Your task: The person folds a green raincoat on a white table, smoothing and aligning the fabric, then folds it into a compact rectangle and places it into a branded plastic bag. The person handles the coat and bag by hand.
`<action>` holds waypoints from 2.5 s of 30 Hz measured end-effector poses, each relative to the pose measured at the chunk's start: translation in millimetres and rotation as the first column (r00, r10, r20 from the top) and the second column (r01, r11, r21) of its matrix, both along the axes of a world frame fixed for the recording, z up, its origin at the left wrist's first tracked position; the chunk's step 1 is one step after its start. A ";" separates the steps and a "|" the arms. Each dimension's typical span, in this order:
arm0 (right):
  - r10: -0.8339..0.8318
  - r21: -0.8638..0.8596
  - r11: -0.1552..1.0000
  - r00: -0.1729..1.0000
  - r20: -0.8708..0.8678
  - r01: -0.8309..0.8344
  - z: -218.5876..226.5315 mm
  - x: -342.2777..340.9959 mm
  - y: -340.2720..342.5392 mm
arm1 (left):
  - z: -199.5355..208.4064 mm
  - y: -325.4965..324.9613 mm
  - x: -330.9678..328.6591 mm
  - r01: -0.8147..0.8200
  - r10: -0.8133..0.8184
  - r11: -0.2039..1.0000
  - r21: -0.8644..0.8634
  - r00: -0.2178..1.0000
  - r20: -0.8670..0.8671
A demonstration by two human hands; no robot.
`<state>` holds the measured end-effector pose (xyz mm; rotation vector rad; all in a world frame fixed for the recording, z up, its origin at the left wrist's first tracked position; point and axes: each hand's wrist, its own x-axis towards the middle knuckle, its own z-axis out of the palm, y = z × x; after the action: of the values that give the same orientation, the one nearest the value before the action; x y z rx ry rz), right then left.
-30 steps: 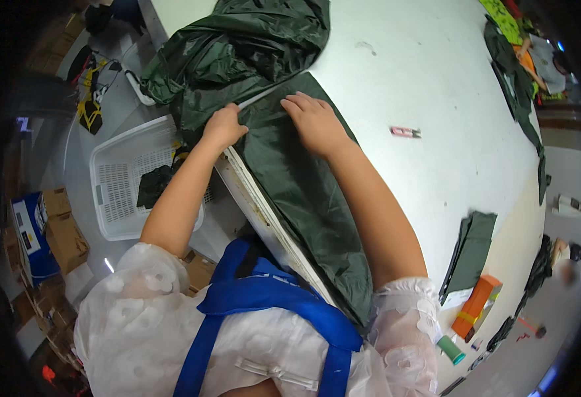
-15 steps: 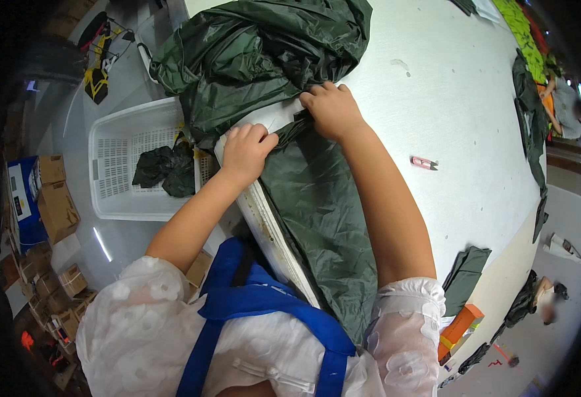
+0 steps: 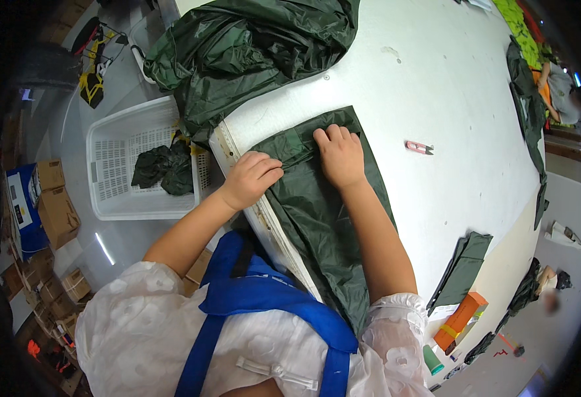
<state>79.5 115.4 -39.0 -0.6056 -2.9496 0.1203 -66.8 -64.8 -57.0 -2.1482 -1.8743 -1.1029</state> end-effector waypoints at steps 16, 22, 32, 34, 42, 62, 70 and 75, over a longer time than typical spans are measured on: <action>-0.376 -0.438 0.836 0.926 -0.020 0.330 -11.9 -2.4 -20.6 | 14.1 2.9 8.9 -0.478 0.476 0.873 -0.099 0.786 0.394; -0.440 -0.446 0.797 0.897 0.034 0.408 4.0 -18.0 -18.9 | -6.3 -6.8 -5.7 -0.190 0.209 0.978 -0.089 0.921 0.329; -0.579 -0.625 0.581 0.805 0.133 0.521 4.2 -34.0 -34.2 | -8.1 -13.2 -21.6 0.182 -0.196 0.895 -0.407 0.981 0.007; -0.610 -0.670 0.464 0.757 0.232 0.579 0.3 -37.7 -36.3 | -9.2 -12.2 -24.4 0.205 -0.248 0.885 -0.418 0.967 -0.050; -0.611 -0.387 0.522 0.650 0.451 0.760 -1.7 -81.0 -45.3 | -10.7 -15.0 -22.3 0.277 -0.295 0.926 -0.257 0.955 -0.032; -0.830 -0.796 -0.012 0.438 0.345 0.605 18.3 -37.0 -45.0 | 39.0 -57.8 151.4 0.810 -0.501 0.542 -0.224 0.525 0.688; -0.890 -0.958 -0.151 0.455 0.024 -0.245 111.2 76.3 -80.1 | 53.0 -67.7 307.1 0.952 -0.747 0.200 -0.233 0.302 0.593; -0.938 -0.841 0.000 0.291 -0.188 -0.541 224.8 214.8 -138.2 | 71.0 -72.5 365.6 0.729 -0.628 0.521 -0.445 0.680 0.379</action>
<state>294.3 -22.8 185.8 -0.8157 -0.8071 1.9080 298.8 -137.3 14.1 -3.4637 -1.5310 -0.8710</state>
